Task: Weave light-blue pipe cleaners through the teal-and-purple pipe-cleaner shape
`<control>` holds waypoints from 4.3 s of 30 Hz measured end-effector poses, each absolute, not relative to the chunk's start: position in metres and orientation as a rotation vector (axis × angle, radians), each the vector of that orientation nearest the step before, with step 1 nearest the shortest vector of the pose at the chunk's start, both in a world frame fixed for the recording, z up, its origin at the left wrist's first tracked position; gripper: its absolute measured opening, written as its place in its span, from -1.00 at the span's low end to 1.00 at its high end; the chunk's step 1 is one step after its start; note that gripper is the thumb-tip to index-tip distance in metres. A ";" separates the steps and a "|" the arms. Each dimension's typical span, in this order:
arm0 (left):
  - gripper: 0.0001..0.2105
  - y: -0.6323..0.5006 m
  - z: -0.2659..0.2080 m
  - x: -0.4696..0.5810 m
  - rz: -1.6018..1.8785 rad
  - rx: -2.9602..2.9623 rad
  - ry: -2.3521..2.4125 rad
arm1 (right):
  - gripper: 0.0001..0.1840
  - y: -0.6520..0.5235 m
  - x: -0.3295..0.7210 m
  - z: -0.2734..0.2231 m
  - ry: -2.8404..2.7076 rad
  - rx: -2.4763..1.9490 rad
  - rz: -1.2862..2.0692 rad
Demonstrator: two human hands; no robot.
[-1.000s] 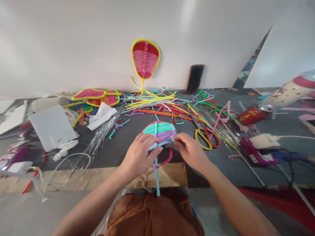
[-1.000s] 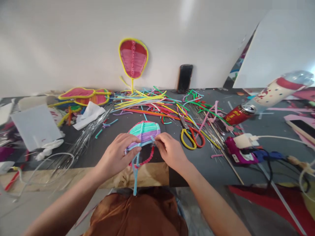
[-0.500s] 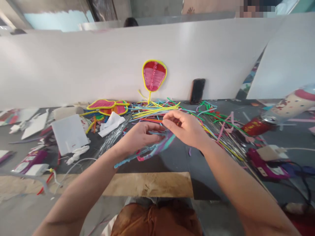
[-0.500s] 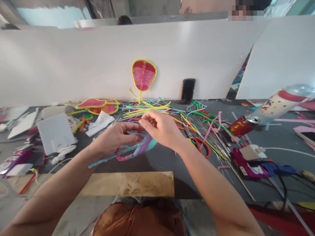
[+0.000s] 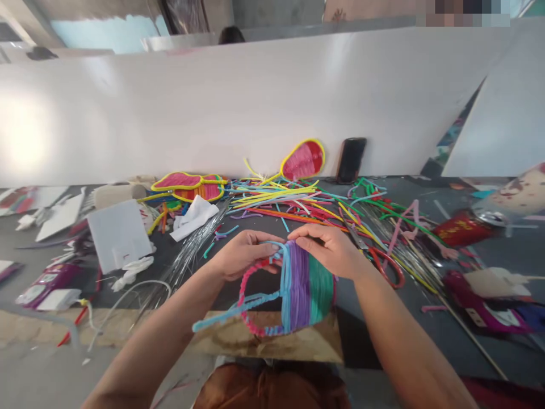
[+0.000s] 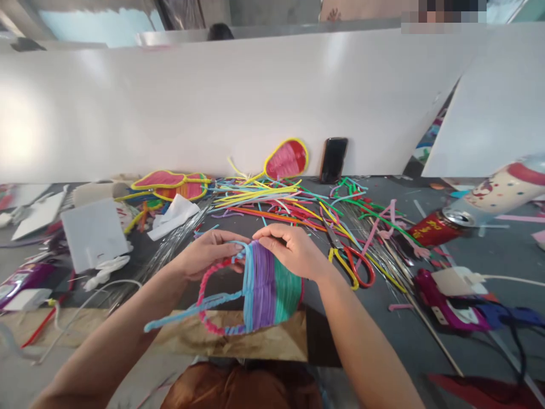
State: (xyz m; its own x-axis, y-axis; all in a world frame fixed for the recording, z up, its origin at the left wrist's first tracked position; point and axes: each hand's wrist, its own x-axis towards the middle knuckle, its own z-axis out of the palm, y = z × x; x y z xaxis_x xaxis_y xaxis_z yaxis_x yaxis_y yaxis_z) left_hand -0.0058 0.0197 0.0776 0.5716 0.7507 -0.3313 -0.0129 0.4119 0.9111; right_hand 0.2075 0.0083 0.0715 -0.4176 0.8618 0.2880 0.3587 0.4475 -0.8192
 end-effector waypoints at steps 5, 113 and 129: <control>-0.70 0.029 0.067 -0.003 0.447 1.247 0.866 | -0.80 0.008 0.212 0.062 -1.897 -1.028 1.032; -0.66 0.019 0.030 0.005 1.029 0.781 1.014 | -0.84 0.003 0.192 0.038 -1.970 -1.043 0.281; -0.64 0.015 0.016 0.018 1.065 0.788 0.922 | -0.85 -0.002 0.177 0.024 -1.979 -1.186 0.206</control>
State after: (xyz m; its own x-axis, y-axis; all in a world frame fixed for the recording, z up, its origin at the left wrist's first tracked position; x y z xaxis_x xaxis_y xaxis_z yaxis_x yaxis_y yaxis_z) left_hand 0.0181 0.0150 0.0156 0.2057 0.9501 -0.2344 -0.3682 0.2971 0.8810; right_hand 0.1770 -0.0018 0.0242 -0.2389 0.7995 0.5512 0.6686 0.5470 -0.5037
